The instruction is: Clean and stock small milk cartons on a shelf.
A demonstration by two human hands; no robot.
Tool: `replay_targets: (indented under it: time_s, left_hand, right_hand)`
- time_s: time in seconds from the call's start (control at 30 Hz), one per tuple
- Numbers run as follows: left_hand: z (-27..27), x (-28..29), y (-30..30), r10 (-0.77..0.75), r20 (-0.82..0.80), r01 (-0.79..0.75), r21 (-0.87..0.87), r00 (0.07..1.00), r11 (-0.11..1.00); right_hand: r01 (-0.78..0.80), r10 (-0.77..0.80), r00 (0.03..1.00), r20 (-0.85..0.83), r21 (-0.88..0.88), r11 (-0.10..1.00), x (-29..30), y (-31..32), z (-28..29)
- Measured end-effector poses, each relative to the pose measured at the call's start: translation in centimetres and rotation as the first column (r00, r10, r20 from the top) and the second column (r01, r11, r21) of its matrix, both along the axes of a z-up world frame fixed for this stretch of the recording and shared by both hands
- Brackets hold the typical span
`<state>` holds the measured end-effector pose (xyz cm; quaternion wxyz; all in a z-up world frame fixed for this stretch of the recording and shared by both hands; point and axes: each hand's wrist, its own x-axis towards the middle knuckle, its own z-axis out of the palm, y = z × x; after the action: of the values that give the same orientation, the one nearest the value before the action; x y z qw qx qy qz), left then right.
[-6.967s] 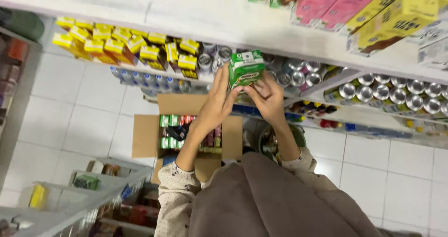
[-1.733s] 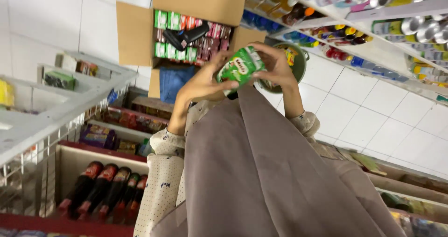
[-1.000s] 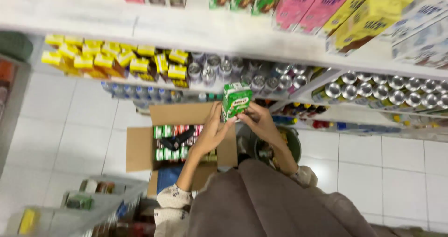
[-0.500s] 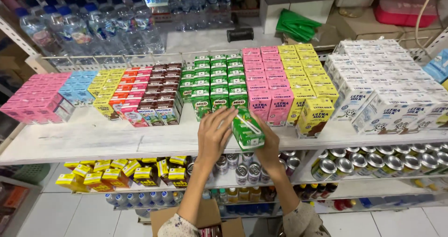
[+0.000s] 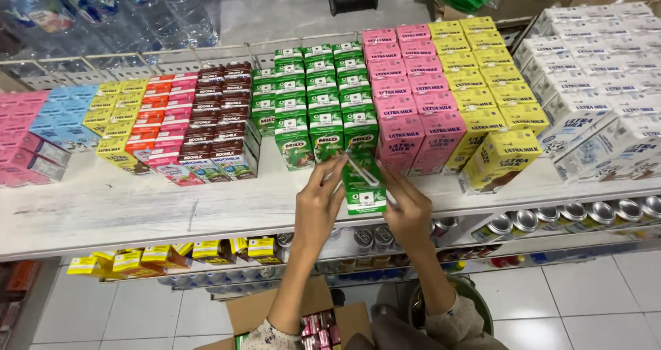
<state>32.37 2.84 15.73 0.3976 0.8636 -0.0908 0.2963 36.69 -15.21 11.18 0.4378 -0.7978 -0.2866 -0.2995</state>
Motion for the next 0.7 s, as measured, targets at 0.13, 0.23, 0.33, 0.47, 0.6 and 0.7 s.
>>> replay_targets:
  time_s: [0.13, 0.23, 0.33, 0.47, 0.6, 0.7]
  left_hand:
    - [-0.2, 0.6, 0.2, 0.001, -0.075, 0.0, 0.006, 0.997, 1.0]
    - [0.3, 0.4, 0.1, -0.001, -0.153, 0.003, 0.018, 0.988, 1.0]
    - [0.2, 0.7, 0.1, -0.036, -0.167, 0.037, 0.004, 0.985, 0.999]
    - [-0.8, 1.1, 0.1, -0.034, -0.063, 0.035, 0.02, 0.997, 0.999]
    - [-1.2, 1.3, 0.0, 0.013, -0.025, -0.012, 0.024, 1.0, 1.0]
    - [-0.5, 1.4, -0.2, 0.015, -0.074, -0.019, -0.054, 0.997, 0.998]
  right_hand:
    - [0.0, 0.002, 0.997, -0.072, 0.03, 1.0, -0.1, 0.3, 1.0]
    - [0.005, 0.0, 0.992, -0.124, 0.047, 0.999, -0.4, 0.6, 1.1]
    - [0.031, -0.026, 0.998, -0.059, 0.091, 0.995, -0.4, 1.1, 1.2]
    - [0.088, -0.06, 0.987, -0.148, 0.191, 0.978, -0.5, 1.4, 1.1]
    - [0.107, -0.089, 0.989, -0.117, 0.165, 0.98, -0.2, 1.5, 1.0]
    - [0.09, -0.059, 0.986, -0.157, 0.2, 0.976, -0.1, 1.7, 1.3]
